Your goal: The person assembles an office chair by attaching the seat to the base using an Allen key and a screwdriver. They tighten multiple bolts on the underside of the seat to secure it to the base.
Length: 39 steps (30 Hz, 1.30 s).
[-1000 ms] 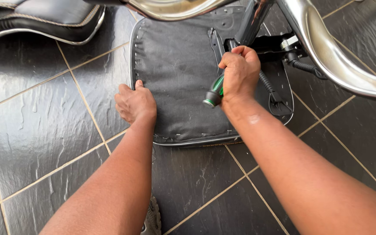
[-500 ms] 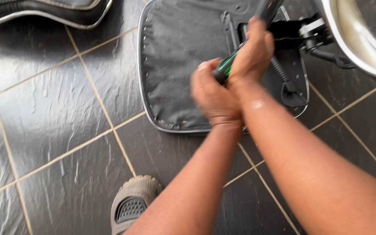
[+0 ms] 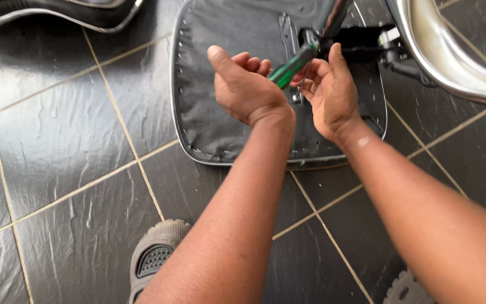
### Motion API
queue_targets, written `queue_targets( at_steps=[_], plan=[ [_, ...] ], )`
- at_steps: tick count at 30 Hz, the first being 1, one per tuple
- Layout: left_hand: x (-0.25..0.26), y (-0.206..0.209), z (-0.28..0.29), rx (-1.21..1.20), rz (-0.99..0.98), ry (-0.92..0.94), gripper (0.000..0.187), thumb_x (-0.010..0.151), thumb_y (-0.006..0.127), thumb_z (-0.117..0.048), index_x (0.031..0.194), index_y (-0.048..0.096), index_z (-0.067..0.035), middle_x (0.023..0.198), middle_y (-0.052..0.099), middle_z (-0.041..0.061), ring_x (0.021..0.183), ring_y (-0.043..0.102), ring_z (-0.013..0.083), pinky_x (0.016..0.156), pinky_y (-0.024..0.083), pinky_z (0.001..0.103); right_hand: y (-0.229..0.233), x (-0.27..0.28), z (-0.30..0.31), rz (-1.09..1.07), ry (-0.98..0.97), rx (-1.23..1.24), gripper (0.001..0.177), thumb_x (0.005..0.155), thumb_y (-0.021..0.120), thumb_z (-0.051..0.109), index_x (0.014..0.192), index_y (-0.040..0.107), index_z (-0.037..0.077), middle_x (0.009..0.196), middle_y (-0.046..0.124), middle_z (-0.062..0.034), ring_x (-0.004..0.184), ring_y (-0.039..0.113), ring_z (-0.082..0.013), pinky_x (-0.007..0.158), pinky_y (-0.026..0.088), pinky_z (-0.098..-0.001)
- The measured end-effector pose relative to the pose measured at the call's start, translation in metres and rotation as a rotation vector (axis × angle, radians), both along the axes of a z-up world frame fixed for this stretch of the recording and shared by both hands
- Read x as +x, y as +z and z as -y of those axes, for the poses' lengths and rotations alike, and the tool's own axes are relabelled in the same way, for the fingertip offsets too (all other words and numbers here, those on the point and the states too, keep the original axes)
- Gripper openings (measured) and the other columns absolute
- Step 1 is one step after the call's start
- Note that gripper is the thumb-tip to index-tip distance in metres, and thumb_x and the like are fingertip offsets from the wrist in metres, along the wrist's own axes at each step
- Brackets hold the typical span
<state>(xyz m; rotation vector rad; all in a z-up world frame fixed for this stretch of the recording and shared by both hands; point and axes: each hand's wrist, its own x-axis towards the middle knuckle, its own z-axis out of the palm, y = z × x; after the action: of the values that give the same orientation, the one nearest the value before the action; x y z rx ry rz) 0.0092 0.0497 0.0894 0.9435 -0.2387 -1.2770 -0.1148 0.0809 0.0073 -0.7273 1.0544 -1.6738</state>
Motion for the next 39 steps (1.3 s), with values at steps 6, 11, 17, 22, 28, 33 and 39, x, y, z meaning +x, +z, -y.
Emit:
queue_targets(
  at_steps=[6, 11, 17, 22, 28, 33, 39],
  plan=[
    [0.004, -0.009, 0.012, 0.058, -0.016, 0.067, 0.066, 0.094, 0.05, -0.063, 0.078, 0.06, 0.001, 0.07, 0.058, 0.008, 0.06, 0.056, 0.0171, 0.053, 0.05, 0.03, -0.016, -0.015, 0.013, -0.059, 0.06, 0.063, 0.05, 0.106, 0.047, 0.054, 0.089, 0.062, 0.009, 0.086, 0.064, -0.0046, 0.09, 0.066, -0.0189, 0.092, 0.051, -0.035],
    [0.005, -0.009, 0.013, 0.088, 0.13, 0.096, 0.067, 0.091, 0.046, -0.069, 0.08, 0.06, -0.005, 0.07, 0.059, 0.003, 0.063, 0.059, 0.0123, 0.057, 0.053, 0.026, -0.008, -0.019, 0.004, -0.052, 0.174, 0.051, 0.044, 0.105, 0.049, 0.051, 0.094, 0.062, 0.01, 0.095, 0.066, -0.0037, 0.101, 0.066, -0.0183, 0.102, 0.05, -0.0362],
    [0.01, -0.014, 0.024, 0.047, 0.105, 0.087, 0.066, 0.089, 0.049, -0.07, 0.081, 0.061, -0.006, 0.071, 0.058, 0.002, 0.063, 0.059, 0.0126, 0.057, 0.053, 0.027, 0.005, -0.028, -0.013, -0.043, 0.303, 0.056, 0.038, 0.1, 0.056, 0.043, 0.113, 0.067, 0.009, 0.116, 0.069, -0.0033, 0.119, 0.065, -0.0163, 0.113, 0.046, -0.0352],
    [0.008, -0.016, 0.027, -0.029, 0.055, 0.019, 0.068, 0.091, 0.05, -0.069, 0.08, 0.06, -0.003, 0.064, 0.056, 0.005, 0.056, 0.057, 0.0146, 0.055, 0.053, 0.03, 0.01, -0.003, -0.024, -0.494, 0.048, 0.049, 0.039, 0.091, 0.063, 0.017, 0.127, 0.062, 0.005, 0.121, 0.067, -0.0029, 0.119, 0.063, -0.0175, 0.11, 0.046, -0.0366],
    [0.009, -0.012, 0.025, 0.078, 0.181, -0.029, 0.072, 0.088, 0.042, -0.075, 0.08, 0.061, -0.006, 0.052, 0.056, 0.006, 0.051, 0.064, 0.0162, 0.058, 0.061, 0.031, -0.011, 0.03, -0.029, -1.949, -0.807, 0.426, 0.074, 0.068, 0.072, 0.014, 0.136, 0.05, -0.01, 0.126, 0.057, -0.0262, 0.112, 0.059, -0.0459, 0.103, 0.043, -0.0543],
    [0.007, -0.008, 0.024, 0.013, 0.252, -0.004, 0.075, 0.09, 0.04, -0.075, 0.075, 0.061, -0.004, 0.051, 0.057, 0.007, 0.05, 0.062, 0.0186, 0.059, 0.057, 0.031, -0.015, -0.001, -0.014, -1.673, -0.515, 0.806, 0.072, 0.085, 0.075, 0.028, 0.137, 0.048, -0.015, 0.123, 0.056, -0.033, 0.106, 0.061, -0.0505, 0.086, 0.051, -0.0574],
    [0.007, -0.008, 0.03, 0.064, 0.227, -0.042, 0.074, 0.09, 0.039, -0.074, 0.074, 0.06, -0.005, 0.049, 0.055, 0.007, 0.049, 0.062, 0.0182, 0.059, 0.058, 0.032, -0.005, -0.026, -0.02, -1.464, -0.36, 0.862, 0.023, 0.103, 0.06, 0.021, 0.105, 0.068, 0.0, 0.102, 0.07, -0.0267, 0.1, 0.067, -0.0459, 0.087, 0.053, -0.0546]
  ],
)
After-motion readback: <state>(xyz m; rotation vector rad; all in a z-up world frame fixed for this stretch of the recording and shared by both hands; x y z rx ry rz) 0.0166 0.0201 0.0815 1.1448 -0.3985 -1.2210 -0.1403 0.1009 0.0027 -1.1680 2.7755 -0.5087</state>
